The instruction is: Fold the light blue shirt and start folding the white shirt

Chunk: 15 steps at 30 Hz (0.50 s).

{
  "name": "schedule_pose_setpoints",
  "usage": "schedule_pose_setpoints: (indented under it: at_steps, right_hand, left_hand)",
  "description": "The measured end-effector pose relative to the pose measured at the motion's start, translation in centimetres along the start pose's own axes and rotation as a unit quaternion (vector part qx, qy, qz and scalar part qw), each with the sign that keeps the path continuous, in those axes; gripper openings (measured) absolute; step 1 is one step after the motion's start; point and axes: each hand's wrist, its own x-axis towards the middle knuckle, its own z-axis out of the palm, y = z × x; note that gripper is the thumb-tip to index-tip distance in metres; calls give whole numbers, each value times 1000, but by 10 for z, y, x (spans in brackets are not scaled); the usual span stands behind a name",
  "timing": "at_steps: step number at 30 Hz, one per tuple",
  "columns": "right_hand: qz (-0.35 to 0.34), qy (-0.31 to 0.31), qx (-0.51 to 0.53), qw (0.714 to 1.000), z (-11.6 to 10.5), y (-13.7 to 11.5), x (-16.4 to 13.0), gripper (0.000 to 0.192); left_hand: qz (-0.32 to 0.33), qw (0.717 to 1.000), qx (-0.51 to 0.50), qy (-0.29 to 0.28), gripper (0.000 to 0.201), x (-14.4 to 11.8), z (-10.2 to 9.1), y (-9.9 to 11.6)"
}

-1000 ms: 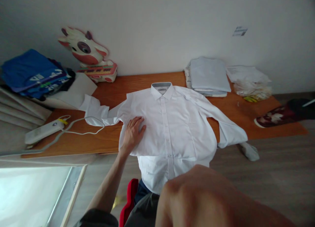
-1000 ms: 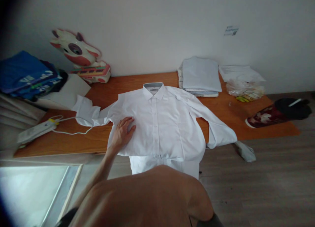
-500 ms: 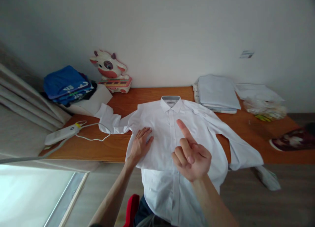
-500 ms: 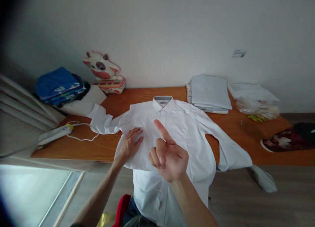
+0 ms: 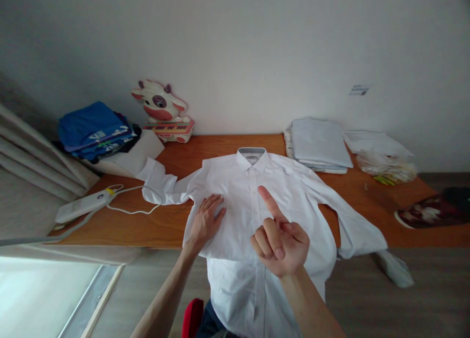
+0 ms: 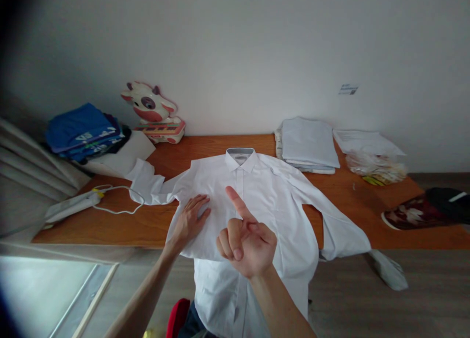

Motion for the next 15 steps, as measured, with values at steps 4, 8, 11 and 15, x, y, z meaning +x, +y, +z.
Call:
schedule_pose_setpoints:
  at_steps: [4, 8, 11, 15]
  right_hand:
    - [2, -2, -16, 1000, -4, 3, -2, 87]
    - [4, -30, -35, 999, -4, 6, -7, 85]
    - [-7, -49, -56, 997, -1, 7, -10, 83]
    - [-6, -70, -99, 993, 5, 5, -13, 82]
  left_hand:
    - [2, 1000, -3, 7, 38, 0, 2, -2]
    - [-1, 1000, 7, 2, 38, 0, 1, -2]
    - [3, 1000, 8, 1, 38, 0, 1, -3]
    - [7, 1000, 0, 3, 40, 0, 1, -3]
